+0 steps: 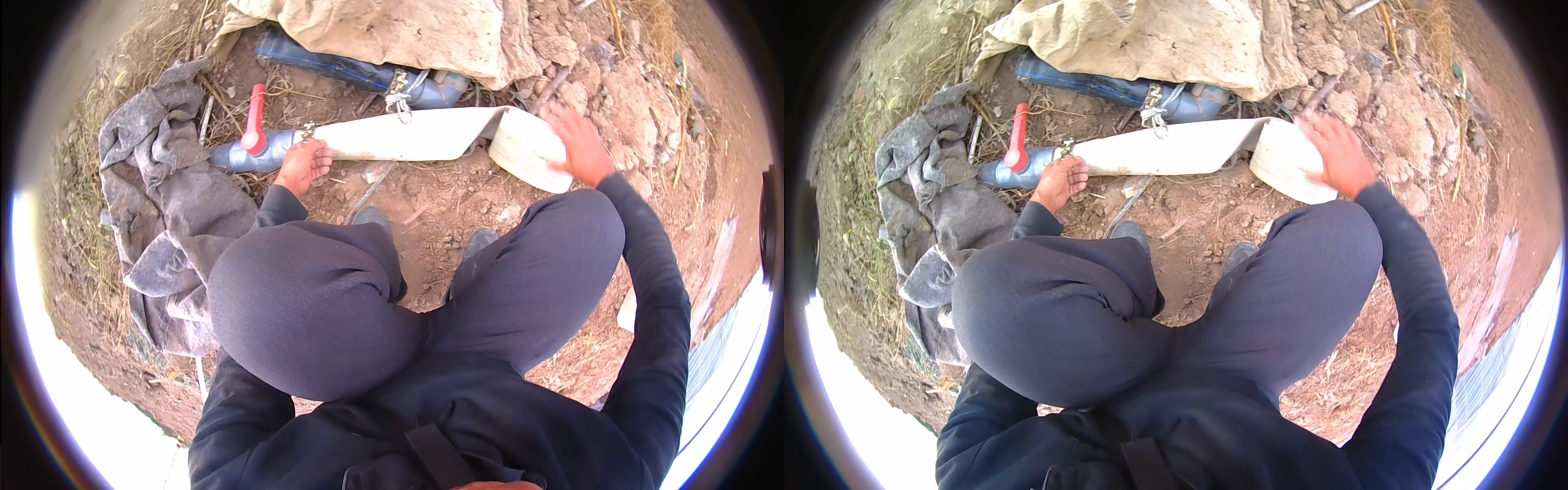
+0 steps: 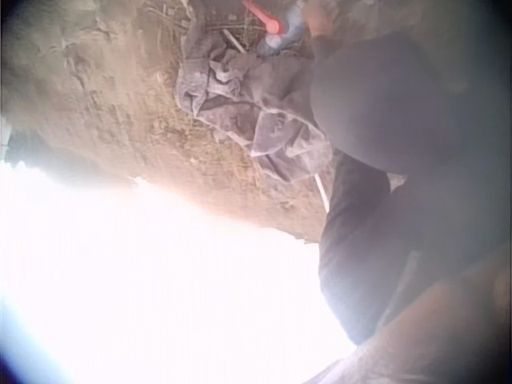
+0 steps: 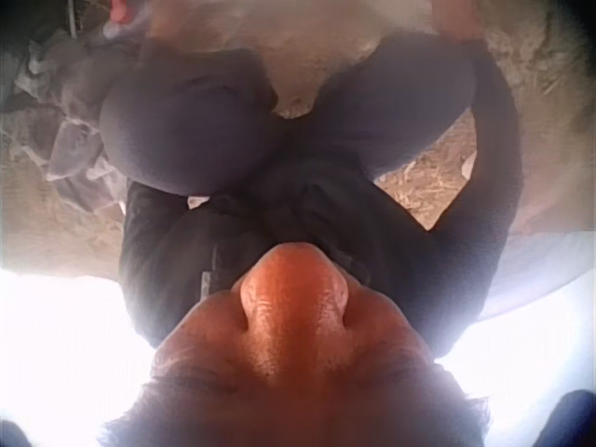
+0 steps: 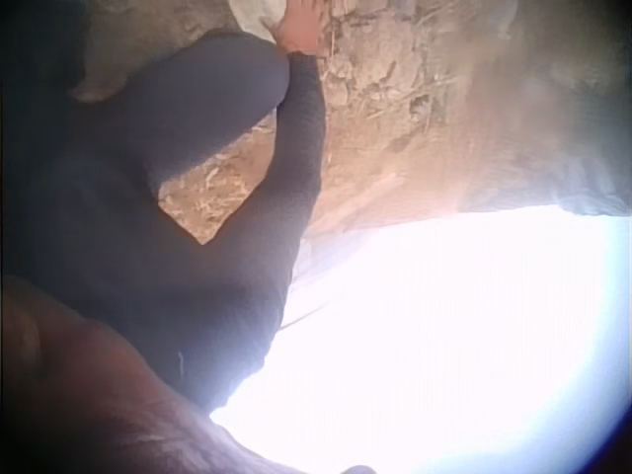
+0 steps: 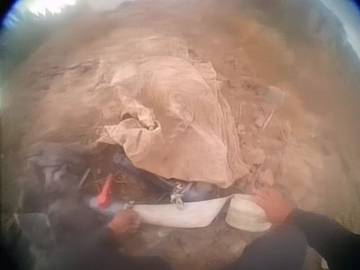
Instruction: The person sits on the ground and wraps a white sealing tape around a pipe joint. They then place a metal clamp over the taped section and tighten it by hand to secure the connection.
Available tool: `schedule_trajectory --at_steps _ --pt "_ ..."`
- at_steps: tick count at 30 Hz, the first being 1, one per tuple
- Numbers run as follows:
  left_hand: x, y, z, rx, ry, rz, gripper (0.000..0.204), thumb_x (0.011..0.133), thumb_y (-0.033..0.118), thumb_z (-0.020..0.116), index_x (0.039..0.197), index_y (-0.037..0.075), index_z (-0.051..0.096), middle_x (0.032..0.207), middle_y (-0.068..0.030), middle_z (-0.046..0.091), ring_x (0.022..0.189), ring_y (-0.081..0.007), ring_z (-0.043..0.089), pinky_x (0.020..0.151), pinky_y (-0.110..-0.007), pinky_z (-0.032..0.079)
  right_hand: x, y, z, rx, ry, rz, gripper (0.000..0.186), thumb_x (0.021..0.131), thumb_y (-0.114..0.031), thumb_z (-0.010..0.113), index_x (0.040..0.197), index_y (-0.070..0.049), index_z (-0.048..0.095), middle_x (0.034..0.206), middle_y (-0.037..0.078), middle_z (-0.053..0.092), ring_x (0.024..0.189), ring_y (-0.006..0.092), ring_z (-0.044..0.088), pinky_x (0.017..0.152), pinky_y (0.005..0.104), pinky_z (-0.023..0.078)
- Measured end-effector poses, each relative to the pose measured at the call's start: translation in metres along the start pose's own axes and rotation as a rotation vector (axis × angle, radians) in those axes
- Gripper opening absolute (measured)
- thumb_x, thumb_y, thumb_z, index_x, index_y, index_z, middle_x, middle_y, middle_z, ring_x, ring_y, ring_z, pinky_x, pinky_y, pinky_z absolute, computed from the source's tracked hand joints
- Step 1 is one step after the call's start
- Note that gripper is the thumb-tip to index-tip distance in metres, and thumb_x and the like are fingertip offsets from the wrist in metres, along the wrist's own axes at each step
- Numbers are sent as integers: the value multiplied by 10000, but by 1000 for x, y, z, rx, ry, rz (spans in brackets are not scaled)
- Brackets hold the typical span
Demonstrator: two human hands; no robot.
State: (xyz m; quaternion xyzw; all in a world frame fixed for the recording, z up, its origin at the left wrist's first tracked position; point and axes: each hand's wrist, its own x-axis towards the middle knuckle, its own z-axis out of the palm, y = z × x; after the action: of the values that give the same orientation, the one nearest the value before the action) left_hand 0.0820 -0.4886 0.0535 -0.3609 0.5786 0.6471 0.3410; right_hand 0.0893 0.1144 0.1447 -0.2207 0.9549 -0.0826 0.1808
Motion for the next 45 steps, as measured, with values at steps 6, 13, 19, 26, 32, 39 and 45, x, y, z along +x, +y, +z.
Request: schedule_trajectory --at_steps 6,13,19,26,32,39,45 --pt "-10 -3 5 39 37 10 166 1042 219 623 1076 67 678 893 -38 743 732 -129 702 660 -291 597 -58 -19 113 -207 -25 304 1130 635 -391 956 1607 -318 385 1688 170 251 1556 479 188 1177 748 245" --pt "-4 -5 5 35 54 31 176 1040 230 617 1078 73 686 880 -25 744 730 -118 702 658 -282 587 -37 -27 100 -263 -42 303 1029 668 -312 906 1574 -355 421 1668 161 281 1499 475 292 1166 738 278" --pt "-6 -8 1 53 42 38 178 1037 242 624 1093 80 672 891 -18 734 717 -107 687 637 -270 573 -47 33 53 -271 -35 193 994 656 -289 849 1570 -286 455 1589 239 352 1422 471 370 1176 619 308" --pt "-14 -4 7 142 105 19 214 1031 287 642 1086 82 664 897 -9 727 714 -96 667 644 -264 558 -55 88 31 -253 -98 193 1038 658 -322 838 1604 -258 419 1590 263 372 1440 476 377 1194 590 309" --pt "-13 -2 8 177 123 17 230 1024 297 645 1098 80 666 898 -6 726 717 -91 671 645 -262 562 -60 125 4 -343 -147 3 996 717 -329 836 1614 -285 404 1634 231 324 1493 472 329 1210 602 284" --pt "-17 -6 11 142 156 20 281 1018 349 659 1092 78 663 898 -18 720 706 -110 666 633 -277 550 -67 115 62 -383 -243 218 1038 706 -260 893 1611 -307 386 1666 210 298 1527 478 284 1226 608 283" --pt "-8 -5 5 -47 -17 -30 222 1047 289 633 1108 81 680 907 -25 739 745 -139 690 695 -306 589 -75 110 69 -286 -195 246 1111 686 -300 928 1632 -278 345 1720 168 206 1567 467 210 1239 638 249"
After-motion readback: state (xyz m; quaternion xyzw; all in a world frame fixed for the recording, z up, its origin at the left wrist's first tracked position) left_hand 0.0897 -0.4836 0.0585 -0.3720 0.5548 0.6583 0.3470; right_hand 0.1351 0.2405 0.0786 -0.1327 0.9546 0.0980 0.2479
